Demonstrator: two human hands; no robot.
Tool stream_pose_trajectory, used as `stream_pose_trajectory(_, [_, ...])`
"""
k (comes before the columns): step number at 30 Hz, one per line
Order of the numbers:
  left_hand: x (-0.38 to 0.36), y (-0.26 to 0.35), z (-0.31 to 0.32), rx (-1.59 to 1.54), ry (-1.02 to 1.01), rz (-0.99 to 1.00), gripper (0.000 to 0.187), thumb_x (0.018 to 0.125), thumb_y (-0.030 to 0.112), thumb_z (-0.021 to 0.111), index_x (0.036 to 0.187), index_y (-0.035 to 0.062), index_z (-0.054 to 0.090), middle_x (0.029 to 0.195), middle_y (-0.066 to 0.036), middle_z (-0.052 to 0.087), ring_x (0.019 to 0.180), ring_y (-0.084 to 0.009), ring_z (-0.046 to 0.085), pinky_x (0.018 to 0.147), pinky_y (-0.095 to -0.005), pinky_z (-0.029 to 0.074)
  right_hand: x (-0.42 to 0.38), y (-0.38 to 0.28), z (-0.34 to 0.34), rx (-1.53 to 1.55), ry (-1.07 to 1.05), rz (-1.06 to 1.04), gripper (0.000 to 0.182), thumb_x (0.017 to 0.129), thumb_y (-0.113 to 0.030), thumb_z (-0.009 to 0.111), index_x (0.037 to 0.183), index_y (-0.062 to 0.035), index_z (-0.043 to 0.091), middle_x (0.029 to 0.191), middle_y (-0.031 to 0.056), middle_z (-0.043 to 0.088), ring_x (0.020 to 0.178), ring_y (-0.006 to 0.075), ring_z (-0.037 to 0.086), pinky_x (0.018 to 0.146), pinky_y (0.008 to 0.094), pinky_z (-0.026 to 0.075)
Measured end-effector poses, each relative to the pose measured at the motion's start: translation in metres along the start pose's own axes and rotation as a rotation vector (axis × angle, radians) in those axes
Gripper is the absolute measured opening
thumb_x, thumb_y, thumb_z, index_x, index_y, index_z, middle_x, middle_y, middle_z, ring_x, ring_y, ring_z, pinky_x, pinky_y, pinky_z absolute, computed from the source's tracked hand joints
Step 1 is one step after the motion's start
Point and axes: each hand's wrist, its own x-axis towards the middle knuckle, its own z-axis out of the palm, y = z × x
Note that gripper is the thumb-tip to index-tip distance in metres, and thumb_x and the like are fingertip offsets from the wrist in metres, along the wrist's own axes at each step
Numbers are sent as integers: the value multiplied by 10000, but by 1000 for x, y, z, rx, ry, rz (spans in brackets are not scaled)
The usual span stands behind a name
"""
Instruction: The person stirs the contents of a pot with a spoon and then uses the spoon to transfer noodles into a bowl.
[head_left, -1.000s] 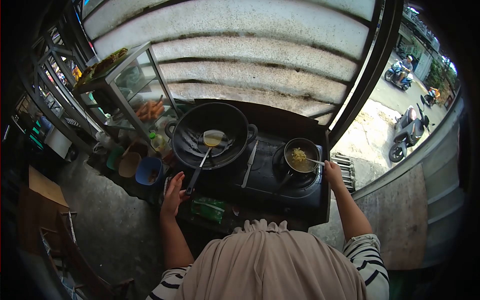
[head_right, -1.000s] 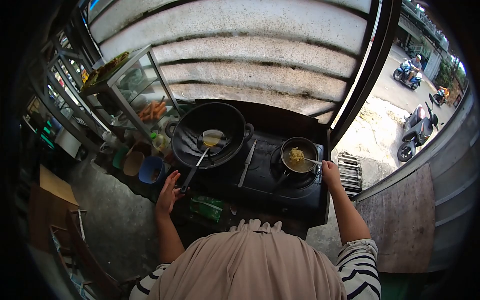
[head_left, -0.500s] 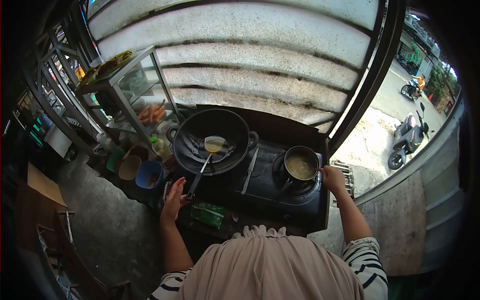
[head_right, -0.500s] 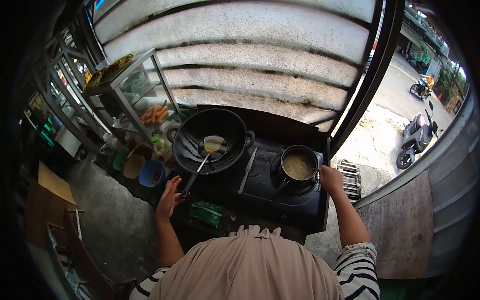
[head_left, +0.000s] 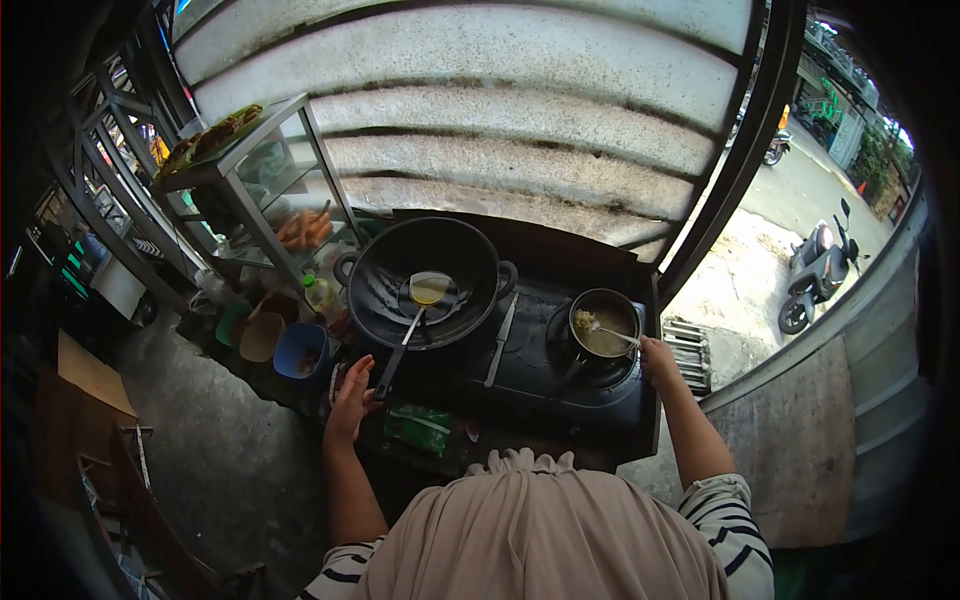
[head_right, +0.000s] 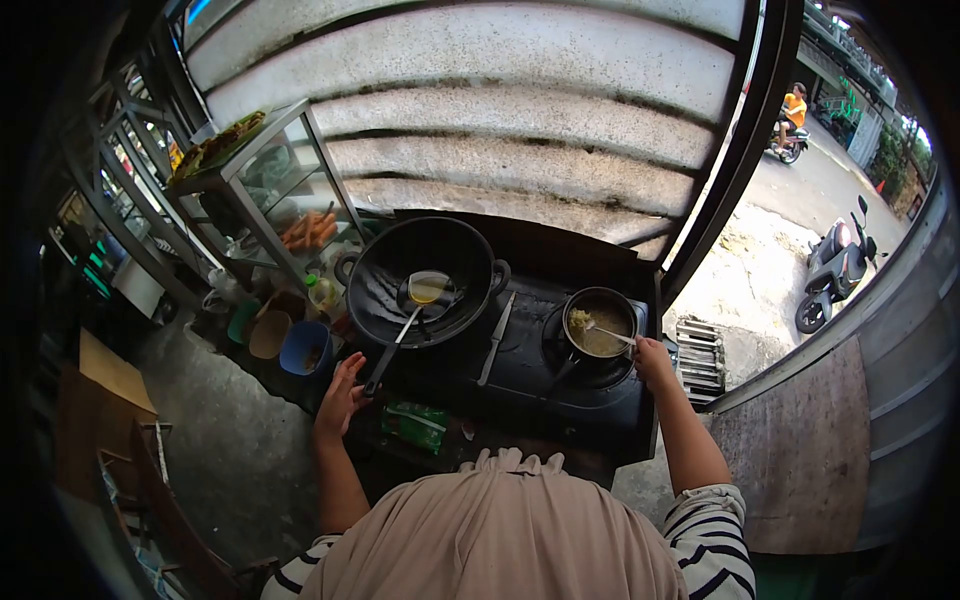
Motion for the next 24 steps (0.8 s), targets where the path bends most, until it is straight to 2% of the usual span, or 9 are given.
stream_pose_trajectory(3, [-1,0,1,0,-4,-8,478,965,385,423,1384,170,341,1442,-35,318,946,-104,587,798,-251,425,1,-2,-5,56,82,-59,295,939,-332,476,725,-129,480,545,-58,343,392,61,324,356,206,236])
stream_pose_trajectory(4, [-1,0,1,2,-4,-8,478,965,385,423,1384,170,341,1442,-35,318,946,-104,587,798,-251,425,4,-4,-11,29,102,-51,313,930,-318,486,706,-98,491,518,15,416,409,134,426,374,278,319])
stream_pose_trajectory(5, [-1,-2,-1,4,-12,0,483,964,389,422,1386,170,337,1443,-36,317,956,-110,587,799,-255,424,7,-3,-14,30,101,-51,313,930,-318,486,706,-98,491,518,15,416,409,134,426,374,278,319])
stream_pose_trajectory(7, [-1,-2,-1,7,-20,8,488,963,394,421,1389,170,334,1444,-37,315,966,-116,588,801,-260,422,12,-1,-16,-671,468,-680,319,915,-292,498,697,-59,507,556,129,514,483,256,537,465,368,408])
stream_pose_trajectory(8, [-1,-1,-1,10,-17,7,489,963,395,420,1389,171,333,1445,-36,314,965,-117,588,800,-260,421,-12,-23,-4,-784,524,-675,306,896,-274,513,707,-34,534,660,189,579,628,353,593,577,440,442])
stream_pose_trajectory(11, [-1,-2,-1,10,-12,5,491,963,396,419,1391,171,332,1448,-35,311,964,-120,588,800,-259,420,-45,-40,11,-1059,574,-803,284,886,-248,525,702,-33,546,622,188,557,616,372,570,552,452,425])
stream_pose_trajectory(15, [-2,-2,1,7,3,2,487,964,392,420,1391,175,333,1449,-30,311,965,-112,585,799,-257,418,-41,-28,10,-1174,468,-770,256,877,-237,534,714,-41,551,647,188,571,685,388,582,576,470,429])
stream_pose_trajectory(21, [-3,-1,1,-1,2,4,468,965,384,422,1380,180,353,1448,-23,311,953,-93,581,801,-258,416,-23,-13,5,-954,209,-580,267,870,-259,541,771,-26,622,723,213,603,740,410,590,625,488,438])
stream_pose_trajectory(24, [-3,-3,1,2,10,8,466,965,386,420,1378,180,355,1449,-20,307,949,-95,581,799,-257,416,-2,5,-5,-747,163,-435,337,890,-300,536,718,-17,599,606,121,573,565,268,564,541,387,427])
